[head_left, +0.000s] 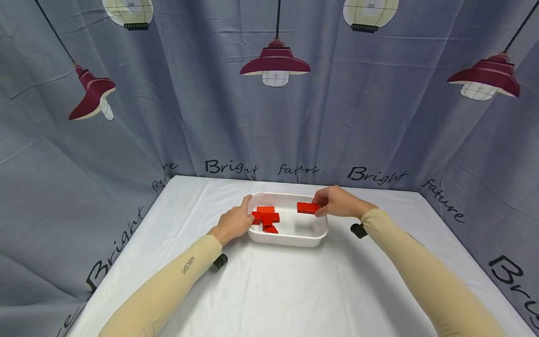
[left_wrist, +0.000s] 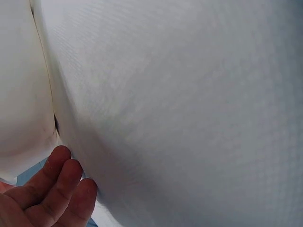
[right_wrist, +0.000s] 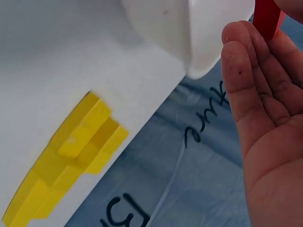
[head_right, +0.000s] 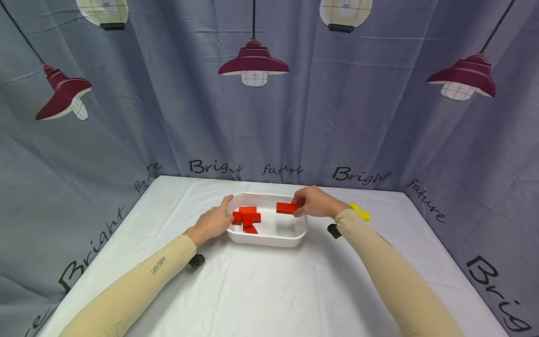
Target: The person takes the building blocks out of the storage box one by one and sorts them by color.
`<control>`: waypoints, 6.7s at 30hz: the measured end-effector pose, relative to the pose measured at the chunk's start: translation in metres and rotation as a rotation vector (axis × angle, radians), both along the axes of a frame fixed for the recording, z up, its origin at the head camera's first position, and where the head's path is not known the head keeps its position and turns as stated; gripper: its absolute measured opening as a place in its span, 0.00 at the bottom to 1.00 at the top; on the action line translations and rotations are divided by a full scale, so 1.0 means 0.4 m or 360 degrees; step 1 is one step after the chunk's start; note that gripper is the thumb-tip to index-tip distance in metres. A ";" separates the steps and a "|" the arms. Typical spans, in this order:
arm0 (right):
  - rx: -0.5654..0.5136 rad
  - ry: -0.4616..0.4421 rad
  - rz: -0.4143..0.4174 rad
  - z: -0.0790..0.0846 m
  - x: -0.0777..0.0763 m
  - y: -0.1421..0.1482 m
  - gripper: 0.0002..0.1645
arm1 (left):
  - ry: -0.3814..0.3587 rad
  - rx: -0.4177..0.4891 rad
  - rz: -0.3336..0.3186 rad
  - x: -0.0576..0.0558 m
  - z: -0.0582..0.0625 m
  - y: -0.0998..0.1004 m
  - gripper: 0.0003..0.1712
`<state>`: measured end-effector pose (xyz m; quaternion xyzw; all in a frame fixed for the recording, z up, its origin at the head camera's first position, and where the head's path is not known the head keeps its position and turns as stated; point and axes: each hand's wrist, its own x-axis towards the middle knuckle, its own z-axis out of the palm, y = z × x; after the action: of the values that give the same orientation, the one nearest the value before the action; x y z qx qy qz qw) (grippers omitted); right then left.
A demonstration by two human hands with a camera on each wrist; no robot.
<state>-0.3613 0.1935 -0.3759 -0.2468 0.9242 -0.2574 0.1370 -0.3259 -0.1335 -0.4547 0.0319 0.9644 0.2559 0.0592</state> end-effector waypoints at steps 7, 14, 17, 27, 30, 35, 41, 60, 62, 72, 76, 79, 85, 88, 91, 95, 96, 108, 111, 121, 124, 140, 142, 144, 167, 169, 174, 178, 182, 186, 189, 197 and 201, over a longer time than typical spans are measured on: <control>-0.0046 0.0005 -0.0055 0.000 0.024 0.069 0.11 | 0.0019 -0.0013 0.0001 0.001 -0.002 -0.001 0.41; -0.0037 0.0007 -0.0152 -0.016 0.037 0.135 0.14 | 0.0018 -0.0001 0.0003 -0.005 -0.005 -0.004 0.41; -0.0013 -0.0011 -0.0196 -0.026 0.044 0.157 0.16 | 0.0001 0.0004 0.0007 -0.008 -0.006 -0.005 0.41; -0.0064 -0.0026 -0.0227 -0.071 0.078 0.226 0.14 | -0.0012 0.0017 0.0009 -0.006 -0.007 -0.001 0.41; -0.0053 -0.0020 -0.0245 -0.091 0.084 0.244 0.14 | -0.0026 0.0021 0.0010 -0.007 -0.006 0.001 0.40; -0.0055 -0.0058 -0.0292 -0.123 0.089 0.263 0.14 | -0.0033 0.0004 0.0019 -0.007 -0.005 0.003 0.40; -0.0088 -0.0131 -0.0300 -0.165 0.098 0.271 0.14 | -0.0046 -0.0028 0.0027 -0.009 -0.005 0.005 0.40; 0.0141 -0.0120 -0.0259 -0.193 0.104 0.249 0.16 | -0.0052 -0.0026 0.0010 -0.005 -0.003 0.005 0.40; 0.0161 -0.0120 -0.0256 -0.189 0.107 0.245 0.18 | -0.0049 -0.0026 0.0010 -0.005 -0.002 0.005 0.40; 0.0263 -0.0062 -0.0197 -0.156 0.111 0.239 0.24 | -0.0052 -0.0012 -0.0001 -0.003 0.001 0.005 0.40; 0.0284 0.0005 -0.0178 -0.120 0.113 0.218 0.21 | -0.0045 -0.0012 0.0000 -0.005 0.000 0.005 0.40; 0.0285 0.0047 -0.0161 -0.095 0.114 0.194 0.19 | -0.0045 -0.0011 -0.0001 -0.005 -0.002 0.005 0.40; 0.0242 0.0142 -0.0080 -0.056 0.111 0.138 0.19 | -0.0060 -0.0014 0.0010 -0.005 -0.005 0.006 0.40; 0.0194 0.0175 -0.0020 -0.044 0.103 0.110 0.18 | -0.0044 -0.0026 0.0012 -0.004 -0.004 0.006 0.40; 0.0139 0.0188 0.0037 -0.035 0.093 0.081 0.17 | -0.0023 -0.0044 0.0013 -0.003 -0.002 0.006 0.40; 0.0071 0.0191 0.0116 -0.025 0.078 0.039 0.14 | -0.0028 -0.0050 0.0020 -0.002 -0.001 0.005 0.40; 0.0056 0.0183 0.0129 -0.022 0.074 0.028 0.14 | -0.0032 -0.0051 0.0020 -0.003 -0.001 0.005 0.40; -0.0119 -0.0029 0.0109 -0.028 0.001 -0.079 0.20 | -0.0037 -0.0054 0.0006 -0.009 -0.003 0.004 0.40; -0.0178 -0.0076 0.0116 -0.028 -0.013 -0.096 0.21 | -0.0037 -0.0034 -0.0004 -0.009 -0.002 0.005 0.40; -0.0296 -0.0211 0.0024 -0.059 -0.056 -0.136 0.23 | -0.0048 -0.0032 0.0009 -0.007 0.000 0.007 0.40; -0.0328 -0.0236 0.0016 -0.062 -0.066 -0.145 0.23 | -0.0052 -0.0038 0.0015 -0.008 0.003 0.008 0.40; -0.0417 -0.0382 -0.0029 -0.126 -0.112 -0.180 0.24 | -0.0028 -0.0036 0.0016 -0.009 -0.007 0.009 0.40; -0.0394 -0.0380 -0.0039 -0.136 -0.117 -0.184 0.24 | -0.0026 -0.0033 0.0012 -0.009 -0.007 0.009 0.40; -0.0368 -0.0382 -0.0044 -0.146 -0.119 -0.188 0.23 | -0.0028 -0.0024 0.0007 -0.008 -0.007 0.008 0.40; -0.0169 -0.0258 -0.0085 -0.197 -0.105 -0.229 0.18 | -0.0028 -0.0024 -0.0003 -0.002 0.000 0.006 0.40; -0.0158 -0.0243 -0.0074 -0.196 -0.104 -0.232 0.19 | -0.0037 -0.0018 -0.0003 -0.002 -0.001 0.006 0.40; -0.0121 -0.0176 -0.0044 -0.195 -0.104 -0.239 0.18 | -0.0043 -0.0010 0.0002 -0.005 -0.005 0.005 0.40; -0.0102 -0.0154 -0.0024 -0.197 -0.105 -0.238 0.17 | -0.0042 -0.0011 0.0001 -0.006 -0.006 0.006 0.40; -0.0098 -0.0146 -0.0012 -0.199 -0.105 -0.235 0.16 | -0.0015 -0.0029 -0.0009 -0.009 -0.009 0.009 0.41; -0.0104 -0.0148 -0.0015 -0.197 -0.105 -0.230 0.15 | 0.0015 -0.0050 -0.0021 -0.011 -0.010 0.012 0.40; -0.0086 -0.0137 0.0004 -0.189 -0.105 -0.223 0.14 | 0.0009 -0.0049 -0.0022 -0.012 -0.008 0.015 0.40; -0.0015 -0.0108 0.0005 -0.153 -0.105 -0.204 0.12 | -0.0010 -0.0057 -0.0001 -0.008 -0.002 0.019 0.41; 0.0005 -0.0063 0.0031 -0.134 -0.106 -0.199 0.12 | -0.0018 -0.0063 -0.0002 -0.006 0.000 0.019 0.41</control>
<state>-0.4038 0.1140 -0.4297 -0.2505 0.9192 -0.2594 0.1581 -0.3284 -0.1258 -0.4549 0.0298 0.9689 0.2369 0.0654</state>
